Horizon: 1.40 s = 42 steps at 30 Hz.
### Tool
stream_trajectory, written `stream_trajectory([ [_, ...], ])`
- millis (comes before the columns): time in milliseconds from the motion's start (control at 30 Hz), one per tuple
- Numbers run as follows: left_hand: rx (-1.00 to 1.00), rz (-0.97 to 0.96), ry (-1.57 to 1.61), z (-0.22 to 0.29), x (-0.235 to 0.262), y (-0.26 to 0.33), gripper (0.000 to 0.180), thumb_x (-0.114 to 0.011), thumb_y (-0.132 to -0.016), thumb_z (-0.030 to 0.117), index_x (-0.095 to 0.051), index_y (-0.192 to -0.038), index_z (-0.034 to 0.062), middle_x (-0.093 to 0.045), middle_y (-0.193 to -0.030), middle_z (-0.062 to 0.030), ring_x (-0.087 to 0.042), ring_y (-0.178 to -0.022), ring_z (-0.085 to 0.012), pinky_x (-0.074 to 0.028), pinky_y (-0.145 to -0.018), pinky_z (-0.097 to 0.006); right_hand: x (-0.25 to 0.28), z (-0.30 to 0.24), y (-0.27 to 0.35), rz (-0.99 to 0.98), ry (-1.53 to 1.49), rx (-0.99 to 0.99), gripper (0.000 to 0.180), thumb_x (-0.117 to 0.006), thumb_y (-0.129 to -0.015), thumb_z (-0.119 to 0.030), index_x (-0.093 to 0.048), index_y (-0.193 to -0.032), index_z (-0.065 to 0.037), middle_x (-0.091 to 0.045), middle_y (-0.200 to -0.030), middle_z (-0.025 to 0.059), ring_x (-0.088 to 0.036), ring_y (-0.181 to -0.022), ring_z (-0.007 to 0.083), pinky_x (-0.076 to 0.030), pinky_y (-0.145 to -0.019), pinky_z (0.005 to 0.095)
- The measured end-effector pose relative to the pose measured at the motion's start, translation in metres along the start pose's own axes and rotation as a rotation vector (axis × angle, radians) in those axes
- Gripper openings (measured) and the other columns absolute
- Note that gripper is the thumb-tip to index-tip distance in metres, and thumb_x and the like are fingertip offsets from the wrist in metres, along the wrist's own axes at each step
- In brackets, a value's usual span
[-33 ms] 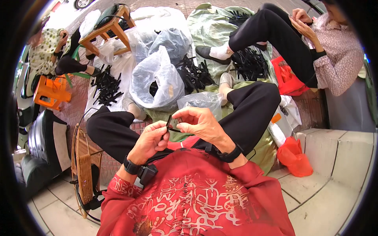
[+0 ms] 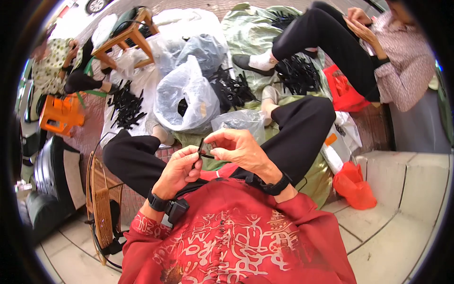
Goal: The recorder manually assembles small black plastic shoe buckles and straps.
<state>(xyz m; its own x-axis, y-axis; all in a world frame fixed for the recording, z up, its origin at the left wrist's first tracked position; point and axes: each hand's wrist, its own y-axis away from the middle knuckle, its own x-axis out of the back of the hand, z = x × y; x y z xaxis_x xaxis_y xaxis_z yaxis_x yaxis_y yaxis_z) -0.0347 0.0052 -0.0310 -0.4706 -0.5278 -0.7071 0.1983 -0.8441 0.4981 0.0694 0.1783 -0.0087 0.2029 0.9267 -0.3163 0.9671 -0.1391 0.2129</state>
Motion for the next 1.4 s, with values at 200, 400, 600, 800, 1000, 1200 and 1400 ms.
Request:
stream_trajectory([
  [200,-0.004,0.072,-0.053,0.005,-0.001,0.001,0.018,-0.051,-0.082,0.015,-0.050,-0.097,0.0047,-0.047,-0.064,-0.0009,-0.038,-0.047,-0.0068,-0.027,-0.038,-0.017,0.022,-0.016,0.027,0.055,-0.167,0.141,0.014,-0.051,-0.077,0.000,-0.055,-0.089,0.004,-0.054,-0.071,0.0048,-0.050,-0.059,0.0086,-0.043,-0.055,0.0205],
  [400,0.000,-0.007,-0.107,0.016,0.002,-0.002,0.016,-0.049,-0.083,0.012,-0.051,-0.097,0.0038,-0.047,-0.065,-0.0022,-0.038,-0.046,-0.0078,-0.026,-0.034,-0.017,0.117,-0.003,0.137,0.772,-0.230,0.420,0.013,-0.052,-0.077,-0.003,-0.054,-0.089,0.002,-0.053,-0.067,0.0046,-0.051,-0.054,0.0115,-0.042,-0.050,0.0233],
  [600,-0.010,0.058,-0.130,0.021,0.003,-0.002,0.018,-0.048,-0.084,0.013,-0.048,-0.099,0.0041,-0.046,-0.066,-0.0013,-0.038,-0.047,-0.0069,-0.026,-0.034,-0.016,0.182,0.176,0.242,1.297,-0.602,0.108,0.012,-0.054,-0.076,-0.003,-0.053,-0.087,0.000,-0.050,-0.068,0.0045,-0.048,-0.057,0.0157,-0.041,-0.051,0.0277],
  [800,0.021,0.086,-0.140,0.016,0.002,-0.002,0.017,-0.047,-0.084,0.013,-0.048,-0.099,0.0043,-0.046,-0.066,-0.0011,-0.039,-0.047,-0.0066,-0.027,-0.034,-0.017,0.164,0.340,0.317,1.669,-0.867,-0.154,0.003,-0.051,-0.074,0.000,-0.048,-0.074,0.001,-0.049,-0.062,0.0108,-0.049,-0.054,0.0217,-0.041,-0.048,0.0322],
  [1000,0.052,0.176,-0.174,0.017,0.003,-0.004,0.017,-0.048,-0.084,0.015,-0.049,-0.098,0.0067,-0.045,-0.066,-0.0011,-0.037,-0.047,-0.0069,-0.025,-0.036,-0.018,0.158,0.304,0.339,1.365,0.423,-0.960,0.027,-0.051,-0.080,-0.011,-0.047,-0.104,0.001,-0.055,-0.074,0.0144,-0.055,-0.075,0.0235,-0.046,-0.062,0.0304],
  [1200,0.034,0.186,-0.097,0.015,0.015,-0.004,0.014,-0.048,-0.084,0.013,-0.051,-0.096,0.0053,-0.047,-0.066,-0.0019,-0.040,-0.048,-0.0091,-0.027,-0.036,-0.019,0.191,0.241,0.293,1.319,0.240,-0.593,0.026,-0.052,-0.080,-0.012,-0.048,-0.102,0.001,-0.055,-0.075,0.0120,-0.055,-0.074,0.0211,-0.047,-0.064,0.0300],
  [1400,-0.003,0.183,-0.023,0.018,0.032,-0.001,0.013,-0.048,-0.084,0.014,-0.051,-0.094,0.0056,-0.049,-0.066,-0.0020,-0.041,-0.048,-0.0087,-0.028,-0.036,-0.019,0.196,0.164,0.278,1.387,-0.600,0.063,0.015,-0.055,-0.078,-0.009,-0.051,-0.090,0.000,-0.053,-0.072,0.0070,-0.053,-0.064,0.0165,-0.048,-0.063,0.0301],
])
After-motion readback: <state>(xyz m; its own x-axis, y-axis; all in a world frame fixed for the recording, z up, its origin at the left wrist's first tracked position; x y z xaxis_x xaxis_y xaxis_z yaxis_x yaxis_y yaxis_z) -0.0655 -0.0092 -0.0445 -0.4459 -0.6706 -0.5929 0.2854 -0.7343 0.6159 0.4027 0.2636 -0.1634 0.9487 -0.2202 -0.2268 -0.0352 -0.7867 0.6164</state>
